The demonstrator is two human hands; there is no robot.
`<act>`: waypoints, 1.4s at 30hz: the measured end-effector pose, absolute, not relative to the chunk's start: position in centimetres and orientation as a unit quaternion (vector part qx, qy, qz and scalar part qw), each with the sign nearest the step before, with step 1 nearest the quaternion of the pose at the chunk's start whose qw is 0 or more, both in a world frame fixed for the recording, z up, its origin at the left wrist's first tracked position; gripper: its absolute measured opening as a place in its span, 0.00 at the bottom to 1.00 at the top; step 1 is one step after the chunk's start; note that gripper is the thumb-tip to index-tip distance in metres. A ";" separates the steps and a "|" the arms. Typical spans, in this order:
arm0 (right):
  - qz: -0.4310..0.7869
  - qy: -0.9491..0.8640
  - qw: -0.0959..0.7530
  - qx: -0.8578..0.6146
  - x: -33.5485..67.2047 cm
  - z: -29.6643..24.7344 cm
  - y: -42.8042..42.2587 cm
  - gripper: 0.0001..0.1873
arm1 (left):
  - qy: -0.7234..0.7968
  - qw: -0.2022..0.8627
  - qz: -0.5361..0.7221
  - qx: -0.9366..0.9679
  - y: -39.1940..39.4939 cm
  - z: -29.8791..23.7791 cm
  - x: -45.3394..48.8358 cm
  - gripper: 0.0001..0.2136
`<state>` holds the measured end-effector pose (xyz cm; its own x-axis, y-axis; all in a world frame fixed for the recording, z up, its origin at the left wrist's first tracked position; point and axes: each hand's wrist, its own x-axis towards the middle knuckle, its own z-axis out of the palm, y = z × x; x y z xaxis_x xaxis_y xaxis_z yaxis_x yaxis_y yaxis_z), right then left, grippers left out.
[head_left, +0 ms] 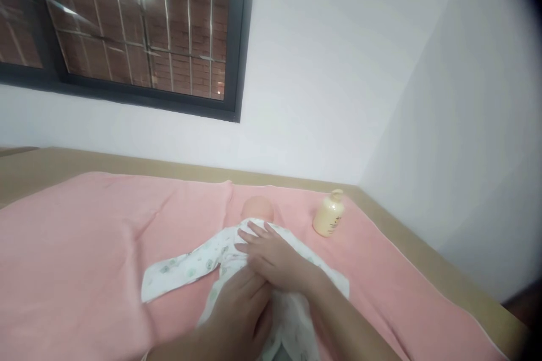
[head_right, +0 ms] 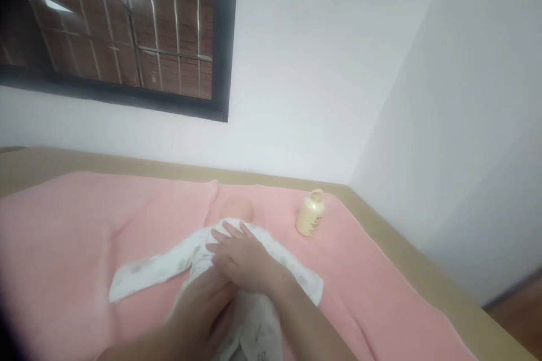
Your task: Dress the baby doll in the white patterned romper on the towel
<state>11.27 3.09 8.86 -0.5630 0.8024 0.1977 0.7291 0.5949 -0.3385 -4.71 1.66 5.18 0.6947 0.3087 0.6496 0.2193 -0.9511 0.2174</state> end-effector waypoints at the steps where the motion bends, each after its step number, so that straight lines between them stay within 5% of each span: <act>1: 0.104 -0.872 0.180 -0.443 11.3 8.4 3.8 0.23 | 0.147 0.050 0.364 0.918 1.7 4.9 -4.8 0.23; 6: 0.110 -0.828 0.197 -0.514 12.1 7.6 4.9 0.27 | 0.142 -0.012 0.389 0.910 1.8 4.1 -5.0 0.22; 13: 0.131 -0.852 0.153 -0.482 10.8 8.9 1.9 0.26 | 0.136 0.056 0.372 0.917 1.7 5.0 -4.7 0.21; 24: 0.057 -0.830 0.270 -0.484 11.6 6.7 4.2 0.23 | 0.146 0.018 0.349 0.926 1.6 4.8 -5.1 0.23; 42: 0.100 -0.838 0.136 -0.518 10.7 9.2 0.9 0.28 | 0.121 0.052 0.379 0.916 1.9 4.5 -4.7 0.21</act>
<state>10.66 0.90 9.23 -0.4254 0.8964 0.1245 0.8420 0.4424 -0.3088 -4.67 1.85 4.45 0.6832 0.2609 0.6820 0.1821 -0.9654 0.1869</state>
